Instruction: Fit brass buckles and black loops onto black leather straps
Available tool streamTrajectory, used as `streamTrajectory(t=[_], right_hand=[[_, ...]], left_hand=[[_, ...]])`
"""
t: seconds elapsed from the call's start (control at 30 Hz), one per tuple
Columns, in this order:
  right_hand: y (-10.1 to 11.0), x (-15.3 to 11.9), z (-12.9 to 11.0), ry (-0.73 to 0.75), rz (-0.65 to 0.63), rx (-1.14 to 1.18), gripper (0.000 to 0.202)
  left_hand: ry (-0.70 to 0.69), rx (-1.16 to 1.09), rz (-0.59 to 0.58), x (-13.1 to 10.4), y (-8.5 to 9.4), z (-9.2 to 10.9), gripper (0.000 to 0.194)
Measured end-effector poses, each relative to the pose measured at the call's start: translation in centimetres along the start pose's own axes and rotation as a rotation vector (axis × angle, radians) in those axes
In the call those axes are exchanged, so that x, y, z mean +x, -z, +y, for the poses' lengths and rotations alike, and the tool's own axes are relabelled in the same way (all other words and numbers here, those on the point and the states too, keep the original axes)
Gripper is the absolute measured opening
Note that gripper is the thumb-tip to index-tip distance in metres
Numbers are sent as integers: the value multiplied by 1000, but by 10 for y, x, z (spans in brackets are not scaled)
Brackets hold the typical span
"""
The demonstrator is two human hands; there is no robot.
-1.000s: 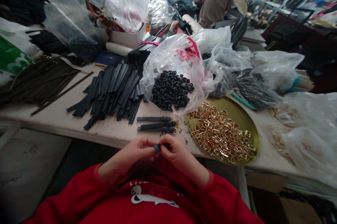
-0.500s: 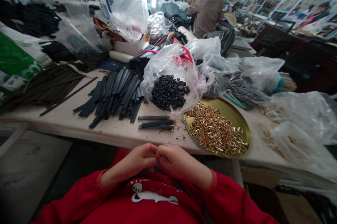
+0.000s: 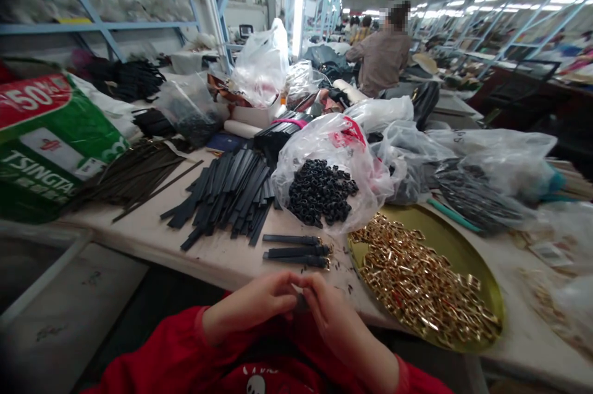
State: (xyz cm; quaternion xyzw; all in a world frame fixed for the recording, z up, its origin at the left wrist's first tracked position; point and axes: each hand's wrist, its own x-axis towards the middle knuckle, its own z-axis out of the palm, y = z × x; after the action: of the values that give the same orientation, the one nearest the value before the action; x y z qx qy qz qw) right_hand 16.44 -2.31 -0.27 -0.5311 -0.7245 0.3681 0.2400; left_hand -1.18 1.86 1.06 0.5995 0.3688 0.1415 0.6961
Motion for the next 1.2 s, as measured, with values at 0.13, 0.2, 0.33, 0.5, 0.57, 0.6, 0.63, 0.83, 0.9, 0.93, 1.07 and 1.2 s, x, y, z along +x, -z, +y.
streamTrajectory(t=[0.13,0.2,0.33,0.5,0.57,0.6,0.63,0.83,0.9,0.93,1.07,1.2], right_hand=[[-7,17,9,41,47,-70,23],[-8,28,15,77,70,-72,23],[-2,56,35,61,237,-229,24],[2,85,57,50,286,-613,24],[-1,88,59,51,298,-664,22],[-2,87,59,56,305,-662,20],[-3,86,58,65,311,-651,19],[21,82,57,80,356,-534,19],[37,85,59,40,395,-517,20],[44,88,60,18,417,-516,19],[59,107,62,-68,397,-491,16],[50,132,64,-155,304,-480,13]], left_hand=[[-9,174,87,10,7,7,29],[-50,322,167,17,8,8,27],[-129,638,313,37,36,13,27],[119,1190,869,69,121,20,23],[179,1221,923,82,146,19,21],[196,1224,938,88,154,18,21],[201,1216,946,93,159,17,21],[150,1113,1006,86,153,20,19],[93,1049,1013,70,144,22,22],[51,1000,1007,62,138,22,25],[-152,493,706,32,98,11,33],[-24,44,396,18,51,0,36]])
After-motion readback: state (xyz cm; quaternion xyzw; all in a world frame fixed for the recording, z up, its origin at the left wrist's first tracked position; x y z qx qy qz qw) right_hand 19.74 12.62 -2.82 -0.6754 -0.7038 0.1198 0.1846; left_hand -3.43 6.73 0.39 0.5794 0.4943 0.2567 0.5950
